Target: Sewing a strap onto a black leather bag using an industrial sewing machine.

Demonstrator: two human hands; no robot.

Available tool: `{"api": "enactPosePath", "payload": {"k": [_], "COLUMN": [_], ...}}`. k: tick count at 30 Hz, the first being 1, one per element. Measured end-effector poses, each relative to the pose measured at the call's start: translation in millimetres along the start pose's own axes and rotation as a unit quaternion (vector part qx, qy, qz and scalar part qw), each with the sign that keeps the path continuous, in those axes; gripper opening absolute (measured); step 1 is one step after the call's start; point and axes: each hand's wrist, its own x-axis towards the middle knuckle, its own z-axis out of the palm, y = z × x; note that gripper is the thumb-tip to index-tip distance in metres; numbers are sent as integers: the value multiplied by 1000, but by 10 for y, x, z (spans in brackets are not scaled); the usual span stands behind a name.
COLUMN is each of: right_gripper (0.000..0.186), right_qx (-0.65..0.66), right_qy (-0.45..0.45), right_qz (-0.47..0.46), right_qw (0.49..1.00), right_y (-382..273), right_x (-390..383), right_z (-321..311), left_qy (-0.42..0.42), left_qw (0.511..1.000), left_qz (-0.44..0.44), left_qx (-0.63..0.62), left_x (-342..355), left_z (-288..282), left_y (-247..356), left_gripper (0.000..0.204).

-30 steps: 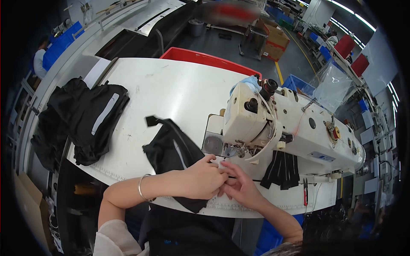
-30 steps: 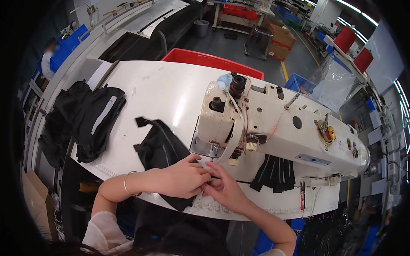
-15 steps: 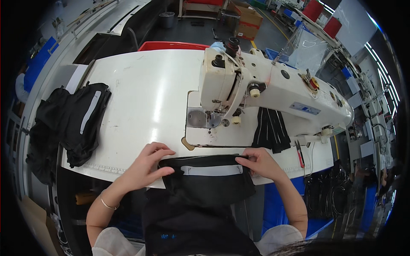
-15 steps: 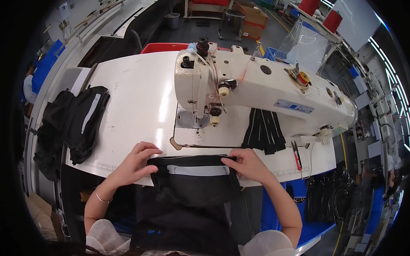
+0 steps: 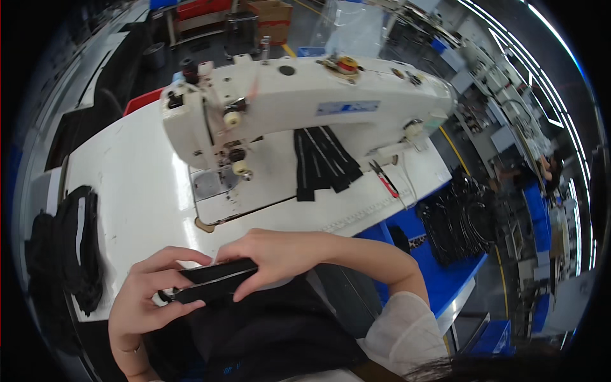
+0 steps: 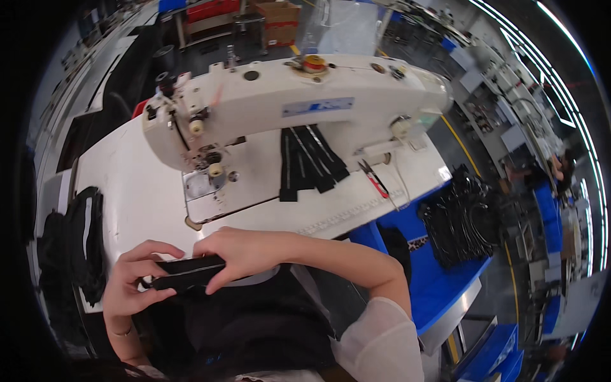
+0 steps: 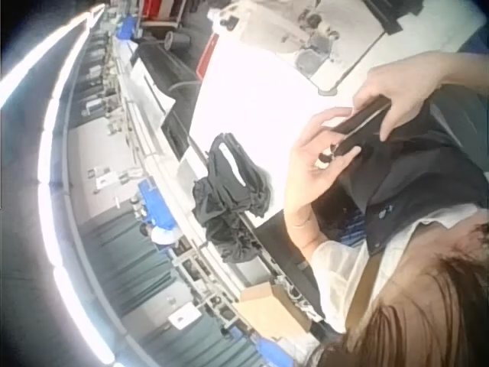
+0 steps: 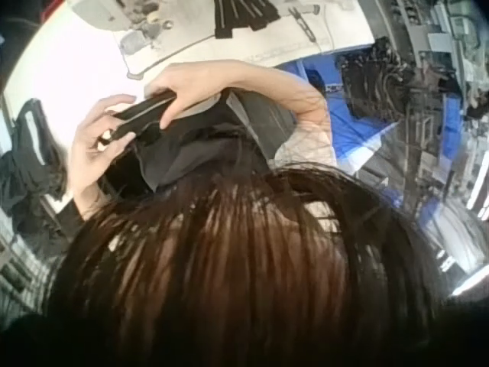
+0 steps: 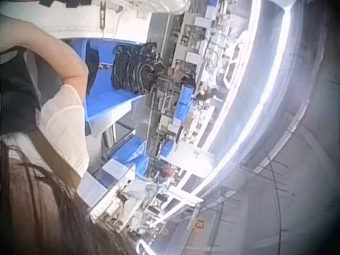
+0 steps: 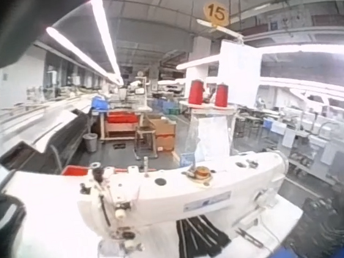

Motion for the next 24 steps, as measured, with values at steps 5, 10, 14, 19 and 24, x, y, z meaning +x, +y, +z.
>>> {"api": "enactPosePath", "payload": {"k": [5, 10, 14, 19, 24], "right_gripper": [26, 18, 13, 38, 59], "right_qx": [280, 97, 60, -437, -368], "right_qy": [-8, 358, 699, 543, 320], "right_qz": [24, 141, 188, 487, 507], "right_qw": [960, 918, 687, 527, 710], "right_y": [81, 258, -244, 329, 1896], "right_x": [-304, -1552, -2918, -3844, -3743], "right_z": [323, 623, 377, 456, 1168], "left_qy": [126, 138, 117, 182, 193], "left_qw": [988, 979, 986, 978, 978], "left_qz": [-14, -40, -89, -98, -72], "left_qx": [-83, -147, -84, -21, 20], "left_x": [-1, 400, 319, 399, 369], "left_z": [121, 530, 693, 939, 984], "left_y": [-30, -503, -876, -960, -1154], "left_gripper": [35, 48, 39, 25, 20]}}
